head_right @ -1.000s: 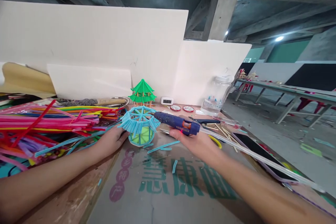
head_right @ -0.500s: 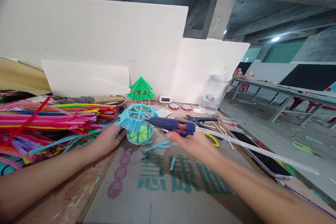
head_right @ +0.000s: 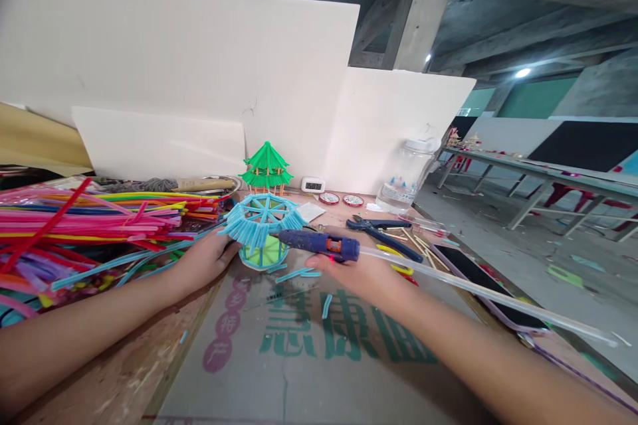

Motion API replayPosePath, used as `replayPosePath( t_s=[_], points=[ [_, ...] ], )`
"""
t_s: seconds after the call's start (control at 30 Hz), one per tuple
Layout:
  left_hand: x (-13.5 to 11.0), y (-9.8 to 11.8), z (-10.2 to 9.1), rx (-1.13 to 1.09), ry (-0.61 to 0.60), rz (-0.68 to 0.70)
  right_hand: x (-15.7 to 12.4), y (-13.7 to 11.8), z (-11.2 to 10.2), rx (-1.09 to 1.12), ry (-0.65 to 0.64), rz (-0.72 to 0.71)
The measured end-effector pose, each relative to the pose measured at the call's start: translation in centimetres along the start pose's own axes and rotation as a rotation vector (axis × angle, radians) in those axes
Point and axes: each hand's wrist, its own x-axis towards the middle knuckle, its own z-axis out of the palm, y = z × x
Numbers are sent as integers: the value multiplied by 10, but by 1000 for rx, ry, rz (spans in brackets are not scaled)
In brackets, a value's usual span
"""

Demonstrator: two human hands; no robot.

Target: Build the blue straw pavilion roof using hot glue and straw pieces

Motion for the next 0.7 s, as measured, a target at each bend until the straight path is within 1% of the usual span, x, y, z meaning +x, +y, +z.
replayPosePath(
  t_s=[0.13,0.27,0.47,0.7],
  points=[
    [-1,0,0,-8,-2,6,0,0,0,-30,-12,4],
    [-1,1,-1,-8,7,12,-2,2,-1,-113,-28,-38],
    [-1,3,-3,-4,6,6,-3,3,-1,-140,-51,-64],
    [-1,2,-2,-13,4,8,-5,5,-1,-184,-61,19]
  ],
)
